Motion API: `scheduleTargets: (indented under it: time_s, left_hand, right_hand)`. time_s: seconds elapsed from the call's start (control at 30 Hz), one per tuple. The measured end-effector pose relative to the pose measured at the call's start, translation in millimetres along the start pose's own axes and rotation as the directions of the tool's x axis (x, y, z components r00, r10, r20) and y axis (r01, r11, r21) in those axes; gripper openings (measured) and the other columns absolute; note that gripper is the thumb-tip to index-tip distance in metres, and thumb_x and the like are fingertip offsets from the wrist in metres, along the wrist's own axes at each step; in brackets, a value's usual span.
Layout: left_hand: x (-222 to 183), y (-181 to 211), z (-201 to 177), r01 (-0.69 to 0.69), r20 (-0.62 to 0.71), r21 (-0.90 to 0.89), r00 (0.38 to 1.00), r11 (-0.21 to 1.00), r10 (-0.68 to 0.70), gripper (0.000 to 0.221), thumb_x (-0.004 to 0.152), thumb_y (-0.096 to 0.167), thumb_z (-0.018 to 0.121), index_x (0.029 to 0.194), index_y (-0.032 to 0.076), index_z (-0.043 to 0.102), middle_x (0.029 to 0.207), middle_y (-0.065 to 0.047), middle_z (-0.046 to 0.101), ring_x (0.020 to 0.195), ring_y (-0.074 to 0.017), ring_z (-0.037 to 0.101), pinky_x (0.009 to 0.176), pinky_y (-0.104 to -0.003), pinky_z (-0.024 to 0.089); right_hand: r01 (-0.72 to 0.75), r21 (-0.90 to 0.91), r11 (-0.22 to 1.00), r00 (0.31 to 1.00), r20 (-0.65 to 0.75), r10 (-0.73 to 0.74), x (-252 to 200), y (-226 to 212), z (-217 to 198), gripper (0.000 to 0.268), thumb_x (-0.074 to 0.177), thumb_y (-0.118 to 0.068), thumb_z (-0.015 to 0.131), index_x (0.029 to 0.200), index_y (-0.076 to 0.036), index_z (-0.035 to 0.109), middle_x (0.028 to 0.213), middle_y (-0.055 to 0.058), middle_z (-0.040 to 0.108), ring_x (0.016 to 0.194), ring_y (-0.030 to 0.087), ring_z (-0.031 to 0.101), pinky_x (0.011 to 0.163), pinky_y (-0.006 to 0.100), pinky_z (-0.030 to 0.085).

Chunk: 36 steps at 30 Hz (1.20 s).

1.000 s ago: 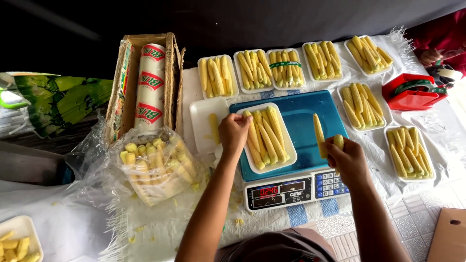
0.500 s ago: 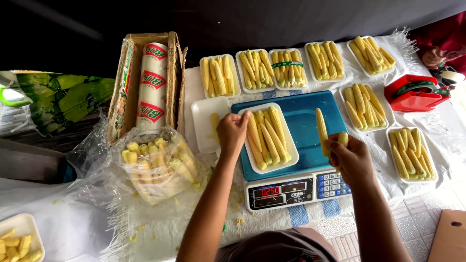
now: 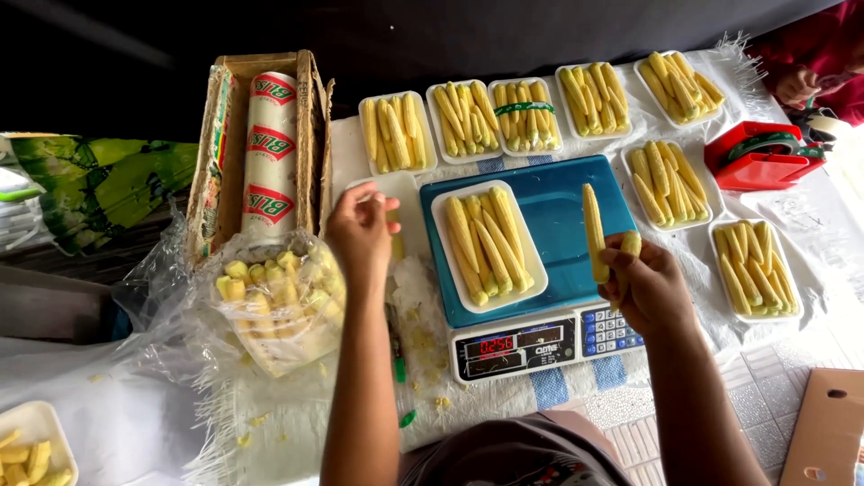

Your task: Trimming, bagging, and traying baby corn for sale, including weighing the final product.

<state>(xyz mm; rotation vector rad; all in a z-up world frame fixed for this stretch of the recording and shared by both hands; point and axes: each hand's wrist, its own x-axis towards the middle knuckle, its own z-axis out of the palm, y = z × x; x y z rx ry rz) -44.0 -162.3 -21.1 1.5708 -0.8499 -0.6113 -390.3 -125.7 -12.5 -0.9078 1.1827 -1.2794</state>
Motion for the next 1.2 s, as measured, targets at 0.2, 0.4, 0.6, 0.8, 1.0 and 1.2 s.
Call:
scheduleTargets:
  time_s: [0.2, 0.4, 0.6, 0.8, 1.0, 1.2]
  left_hand:
    - [0.3, 16.1, -35.9, 0.035, -0.103, 0.112, 0.994, 0.993, -0.023, 0.018, 0.093, 0.025, 0.076, 0.083, 0.010, 0.072, 0.060, -0.006, 0.071, 0.039, -0.0108, 0.060, 0.038, -0.019, 0.042]
    - [-12.2, 12.4, -42.5, -0.039, -0.113, 0.346, 0.990, 0.937, 0.083, 0.067, 0.091, 0.014, 0.077, 0.150, 0.024, 0.047, 0.128, -0.019, 0.060, 0.117, -0.0415, 0.061, 0.091, -0.057, 0.052]
    - [-67.1, 20.5, -0.6, -0.045, 0.289, -0.105, 0.955, 0.993, 0.073, 0.052, 0.100, 0.036, 0.066, 0.135, -0.002, 0.058, 0.112, -0.024, 0.072, 0.106, -0.0383, 0.071, 0.088, -0.049, 0.055]
    - [-102.9, 41.6, 20.8, 0.200, 0.436, -0.207, 0.895, 0.958, -0.093, 0.043, 0.096, 0.047, 0.069, 0.109, 0.007, 0.076, 0.092, -0.012, 0.078, 0.093, -0.0201, 0.075, 0.082, -0.037, 0.061]
    - [-117.7, 50.2, 17.8, 0.234, 0.290, -0.293, 0.946, 0.927, -0.147, 0.035, 0.096, 0.041, 0.068, 0.104, 0.007, 0.076, 0.092, -0.011, 0.079, 0.087, -0.0149, 0.073, 0.081, -0.035, 0.061]
    - [-112.9, 40.0, -1.3, 0.226, 0.114, -0.383, 0.974, 0.896, -0.196, 0.032, 0.098, 0.034, 0.065, 0.103, 0.003, 0.073, 0.078, -0.012, 0.071, 0.070, -0.0159, 0.070, 0.070, -0.030, 0.062]
  right_hand:
    - [-0.018, 0.106, 0.994, 0.998, 0.065, 0.011, 1.6, -2.0, 0.0, 0.018, 0.089, 0.000, 0.067, 0.102, 0.010, 0.058, 0.066, 0.014, 0.047, 0.055, 0.017, 0.049, 0.046, 0.027, 0.041]
    - [-0.062, 0.097, 0.993, 0.993, 0.110, 0.051, -1.3, -1.4, 28.1, 0.020, 0.087, 0.002, 0.066, 0.102, 0.012, 0.058, 0.065, 0.016, 0.048, 0.054, 0.019, 0.049, 0.043, 0.027, 0.040]
    - [-0.125, -0.074, 0.989, 0.970, 0.201, 0.138, -9.4, -6.1, 79.6, 0.018, 0.084, 0.000, 0.072, 0.097, 0.010, 0.064, 0.063, 0.013, 0.051, 0.049, 0.017, 0.052, 0.040, 0.026, 0.043]
    - [-0.126, -0.149, 0.981, 0.912, 0.370, 0.174, -11.1, -6.1, 99.4, 0.015, 0.083, 0.002, 0.074, 0.093, 0.011, 0.067, 0.063, 0.014, 0.053, 0.049, 0.017, 0.053, 0.039, 0.026, 0.045]
    - [-0.021, -0.299, 0.954, 0.880, 0.447, 0.159, -7.3, -17.9, 87.3, 0.014, 0.087, -0.003, 0.073, 0.095, 0.008, 0.070, 0.056, 0.010, 0.052, 0.045, 0.016, 0.051, 0.043, 0.027, 0.046]
    - [0.040, -0.399, 0.916, 0.939, 0.328, 0.102, 15.5, -22.8, 53.4, 0.012, 0.091, -0.013, 0.067, 0.093, -0.001, 0.069, 0.053, 0.008, 0.050, 0.046, 0.016, 0.052, 0.046, 0.029, 0.048]
